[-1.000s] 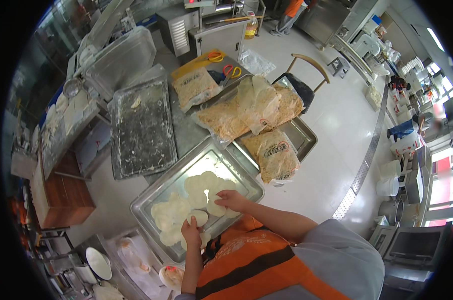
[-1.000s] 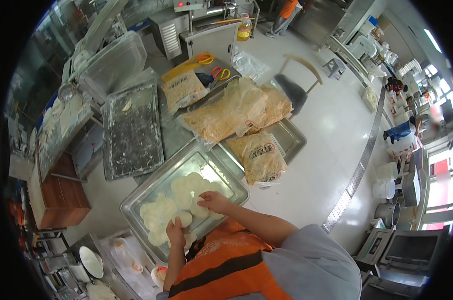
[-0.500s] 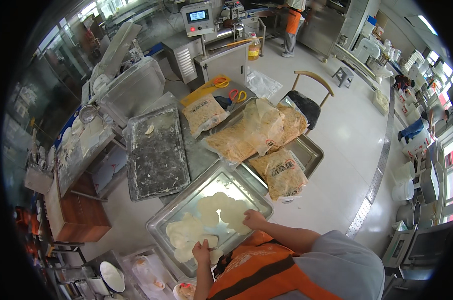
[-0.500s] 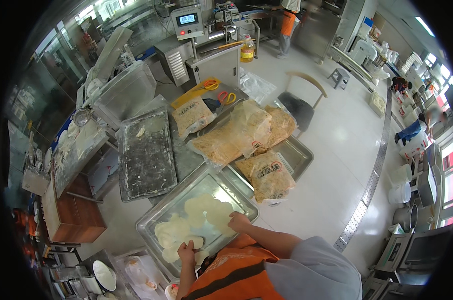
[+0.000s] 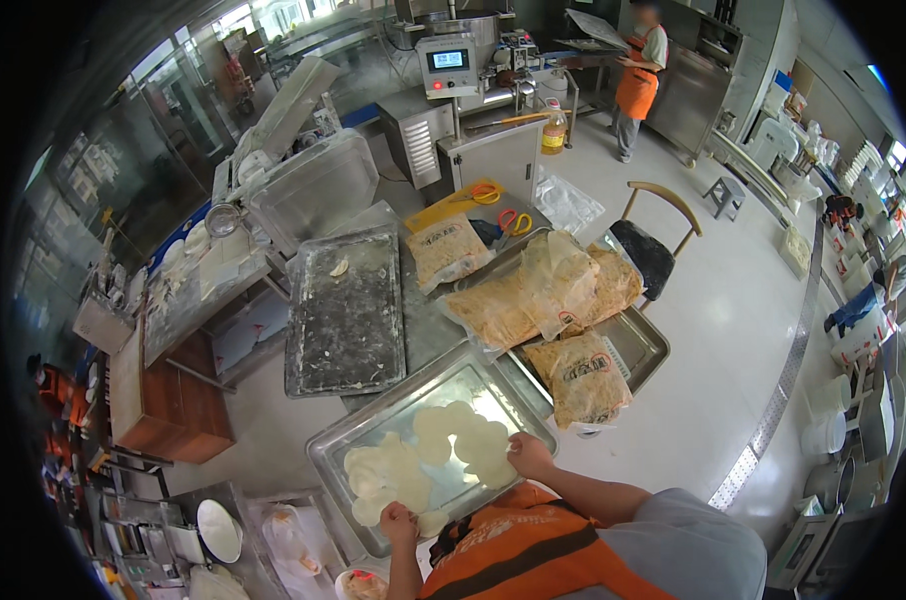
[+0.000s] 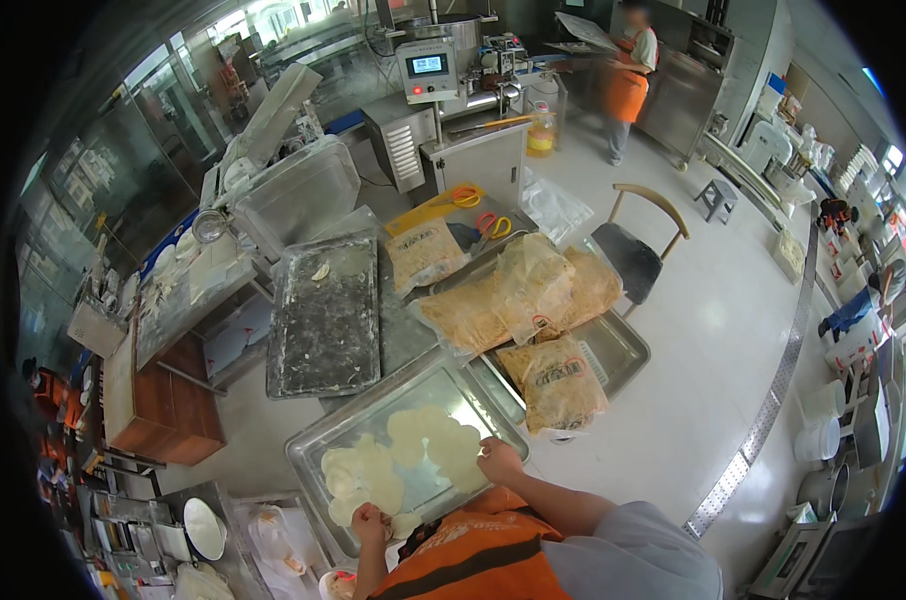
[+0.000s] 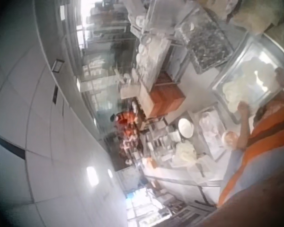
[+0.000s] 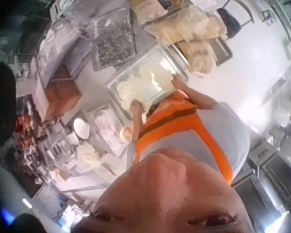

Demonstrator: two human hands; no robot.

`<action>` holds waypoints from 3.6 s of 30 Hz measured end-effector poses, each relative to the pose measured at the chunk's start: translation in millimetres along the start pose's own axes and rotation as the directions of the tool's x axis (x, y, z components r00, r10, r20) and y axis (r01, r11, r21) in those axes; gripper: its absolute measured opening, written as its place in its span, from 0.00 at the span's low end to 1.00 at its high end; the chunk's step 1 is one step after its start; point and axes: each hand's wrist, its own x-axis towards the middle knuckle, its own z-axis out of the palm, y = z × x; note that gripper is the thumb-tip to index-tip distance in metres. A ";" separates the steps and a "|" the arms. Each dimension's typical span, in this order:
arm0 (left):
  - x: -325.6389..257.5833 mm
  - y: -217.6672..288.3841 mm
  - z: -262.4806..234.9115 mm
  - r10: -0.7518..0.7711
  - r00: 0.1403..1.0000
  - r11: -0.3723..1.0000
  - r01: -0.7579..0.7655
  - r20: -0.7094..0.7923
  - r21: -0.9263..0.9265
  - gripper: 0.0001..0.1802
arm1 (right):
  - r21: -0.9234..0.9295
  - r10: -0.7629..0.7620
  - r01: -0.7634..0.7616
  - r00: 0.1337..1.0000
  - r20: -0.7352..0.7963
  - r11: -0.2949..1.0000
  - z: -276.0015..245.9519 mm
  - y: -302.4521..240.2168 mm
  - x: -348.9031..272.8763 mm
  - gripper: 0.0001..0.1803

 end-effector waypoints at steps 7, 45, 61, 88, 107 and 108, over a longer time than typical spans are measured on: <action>-25.7 -15.2 -40.5 0.155 0.949 0.953 -0.070 -0.273 0.295 0.12 | -0.080 -0.197 0.189 0.976 -0.094 0.979 -4.9 6.1 0.9 0.17; -112.3 16.0 -174.6 -0.156 0.932 0.837 -0.052 0.328 0.545 0.28 | -0.587 0.259 -0.060 0.930 0.261 0.807 52.5 222.3 -219.6 0.11; -49.2 -84.8 -174.1 -0.461 0.686 0.401 -0.404 0.562 0.822 0.39 | 0.054 0.671 -0.669 0.735 -0.093 0.741 70.5 228.1 -356.3 0.18; -137.3 -159.8 -116.6 -0.080 0.577 0.368 -0.741 0.813 0.562 0.16 | -0.003 0.668 -0.668 0.744 -0.001 0.744 -32.4 402.3 -372.8 0.19; -118.2 -154.5 79.0 -0.547 0.592 0.562 -0.265 0.592 0.784 0.15 | 0.660 0.884 -0.636 0.457 -0.095 0.400 -32.8 437.5 -478.9 0.22; -131.3 -146.3 96.4 -0.509 0.600 0.526 -0.350 0.617 0.775 0.16 | 0.656 0.884 -0.638 0.457 -0.098 0.403 -26.0 444.7 -494.6 0.22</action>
